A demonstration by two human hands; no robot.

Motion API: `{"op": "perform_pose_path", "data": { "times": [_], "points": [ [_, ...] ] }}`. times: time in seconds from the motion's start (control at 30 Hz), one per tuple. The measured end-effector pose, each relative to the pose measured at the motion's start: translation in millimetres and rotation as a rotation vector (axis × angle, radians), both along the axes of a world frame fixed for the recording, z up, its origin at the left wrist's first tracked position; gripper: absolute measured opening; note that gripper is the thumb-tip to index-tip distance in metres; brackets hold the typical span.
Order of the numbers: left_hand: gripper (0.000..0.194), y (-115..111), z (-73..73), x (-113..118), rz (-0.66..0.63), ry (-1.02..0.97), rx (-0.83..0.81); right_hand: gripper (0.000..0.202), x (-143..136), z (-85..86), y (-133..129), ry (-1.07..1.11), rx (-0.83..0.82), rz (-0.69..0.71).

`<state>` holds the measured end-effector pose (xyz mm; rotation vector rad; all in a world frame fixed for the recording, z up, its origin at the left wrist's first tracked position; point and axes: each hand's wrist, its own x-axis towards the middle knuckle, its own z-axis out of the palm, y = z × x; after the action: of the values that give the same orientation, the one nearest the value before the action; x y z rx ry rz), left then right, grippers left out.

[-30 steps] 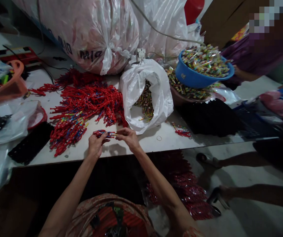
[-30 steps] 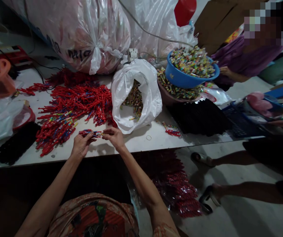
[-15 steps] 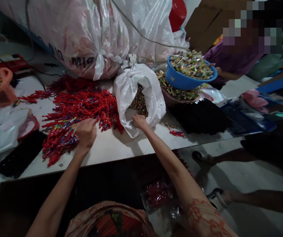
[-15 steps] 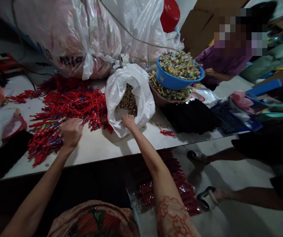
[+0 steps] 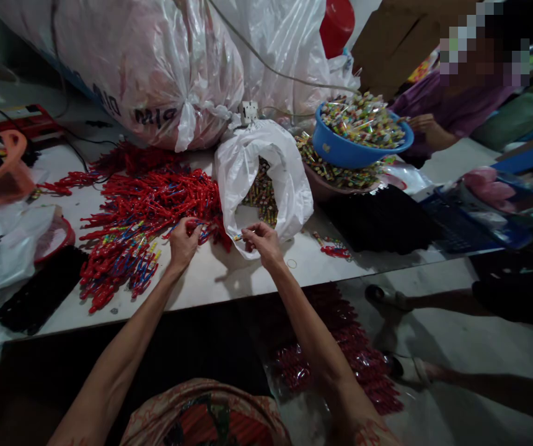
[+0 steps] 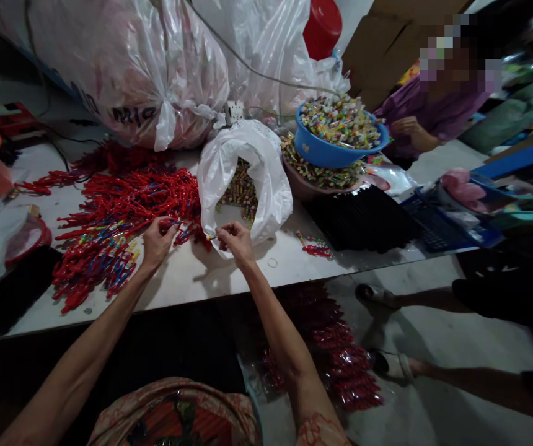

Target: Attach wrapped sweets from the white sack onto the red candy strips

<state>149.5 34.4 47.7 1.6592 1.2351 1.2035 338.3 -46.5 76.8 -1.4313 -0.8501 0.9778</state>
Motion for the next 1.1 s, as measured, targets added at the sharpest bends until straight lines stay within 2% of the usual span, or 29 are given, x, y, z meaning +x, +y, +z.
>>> {"op": "perform_pose_path", "data": {
  "times": [0.07,0.13,0.23,0.33,0.43,0.7,0.87,0.93,1.03,1.1],
  "points": [
    [0.024,-21.9,1.2,-2.4,0.034,-0.384,-0.291,0.034,-16.7,-4.3,-9.9,0.178,-0.016,0.033],
    [0.033,-42.4,2.5,-5.7,0.007,-0.644,-0.547,0.035,-30.2,-10.4,-15.2,0.325,-0.035,0.053],
    [0.036,-63.0,5.5,-11.2,0.022,-0.804,-0.773,0.035,-42.4,-18.4,-18.0,0.473,-0.062,0.098],
    [0.034,-70.7,8.8,-15.3,0.038,-0.857,-0.861,0.032,-47.1,-22.1,-19.2,0.532,-0.094,0.194],
    [0.032,-71.9,10.4,-18.0,0.015,-0.885,-0.882,0.03,-47.5,-23.0,-20.2,0.559,-0.102,0.247],
    [0.032,-73.4,5.3,-19.8,-0.023,-0.88,-0.868,0.03,-46.9,-23.3,-21.7,0.571,-0.107,0.221],
    [0.028,-76.0,4.1,-21.4,-0.079,-0.81,-0.94,0.032,-46.7,-19.5,-24.3,0.61,-0.125,0.297],
    [0.032,-76.7,4.0,-21.5,-0.073,-0.779,-0.879,0.031,-48.6,-20.4,-25.4,0.531,-0.104,0.284],
    [0.041,-76.2,1.4,-23.2,0.039,-0.689,-0.668,0.023,-57.6,-24.4,-26.4,0.218,-0.035,0.185],
    [0.046,-74.6,-1.3,-29.9,0.101,-0.627,-0.594,0.019,-64.6,-25.9,-25.0,0.024,-0.01,0.18]
  ]
}}
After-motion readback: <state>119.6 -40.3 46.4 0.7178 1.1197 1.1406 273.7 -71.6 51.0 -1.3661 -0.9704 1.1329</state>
